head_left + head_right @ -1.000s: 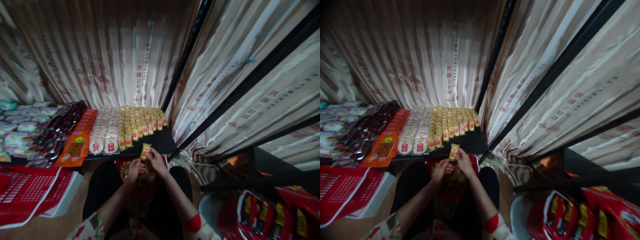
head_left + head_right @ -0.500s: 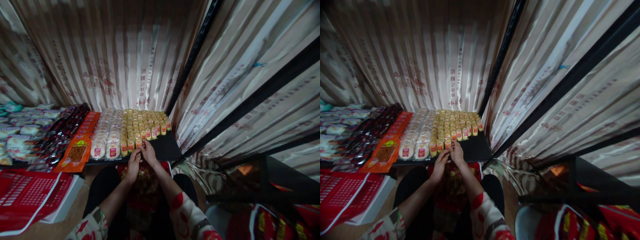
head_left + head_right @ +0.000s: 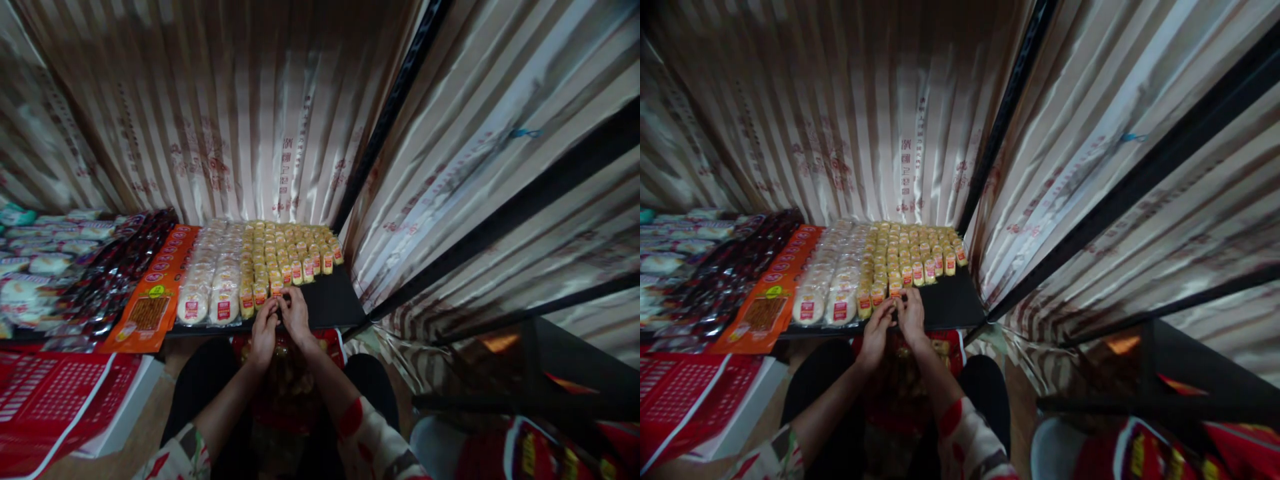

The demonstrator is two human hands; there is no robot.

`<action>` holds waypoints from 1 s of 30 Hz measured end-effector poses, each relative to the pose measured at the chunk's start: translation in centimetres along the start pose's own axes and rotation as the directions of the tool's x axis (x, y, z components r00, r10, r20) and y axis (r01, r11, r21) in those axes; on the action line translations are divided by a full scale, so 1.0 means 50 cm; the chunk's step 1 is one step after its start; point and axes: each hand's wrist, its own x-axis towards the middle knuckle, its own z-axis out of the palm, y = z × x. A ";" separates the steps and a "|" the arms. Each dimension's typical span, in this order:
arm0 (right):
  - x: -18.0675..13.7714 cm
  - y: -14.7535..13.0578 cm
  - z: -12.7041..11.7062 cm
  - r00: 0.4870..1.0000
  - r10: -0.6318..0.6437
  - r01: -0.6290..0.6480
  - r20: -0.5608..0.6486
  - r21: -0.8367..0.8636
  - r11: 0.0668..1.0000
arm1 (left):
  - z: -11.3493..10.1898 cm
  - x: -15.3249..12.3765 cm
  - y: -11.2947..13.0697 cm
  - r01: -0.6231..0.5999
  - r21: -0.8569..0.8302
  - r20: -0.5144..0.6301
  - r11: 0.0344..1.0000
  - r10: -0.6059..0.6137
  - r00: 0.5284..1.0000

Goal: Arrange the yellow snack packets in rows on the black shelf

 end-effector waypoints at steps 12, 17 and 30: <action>0.005 0.019 0.025 1.000 -0.009 0.009 -0.015 -0.034 0.999 | -0.008 0.026 0.003 -0.028 0.049 -0.139 0.998 0.034 0.990; -0.003 0.016 0.024 0.999 -0.019 0.018 -0.051 -0.030 0.999 | -0.012 0.025 0.006 -0.057 0.069 -0.116 0.996 0.065 0.991; -0.178 0.045 -0.068 0.983 0.132 -0.105 0.128 -0.200 0.974 | -0.018 -0.067 -0.075 0.057 0.322 0.086 0.945 -0.089 0.992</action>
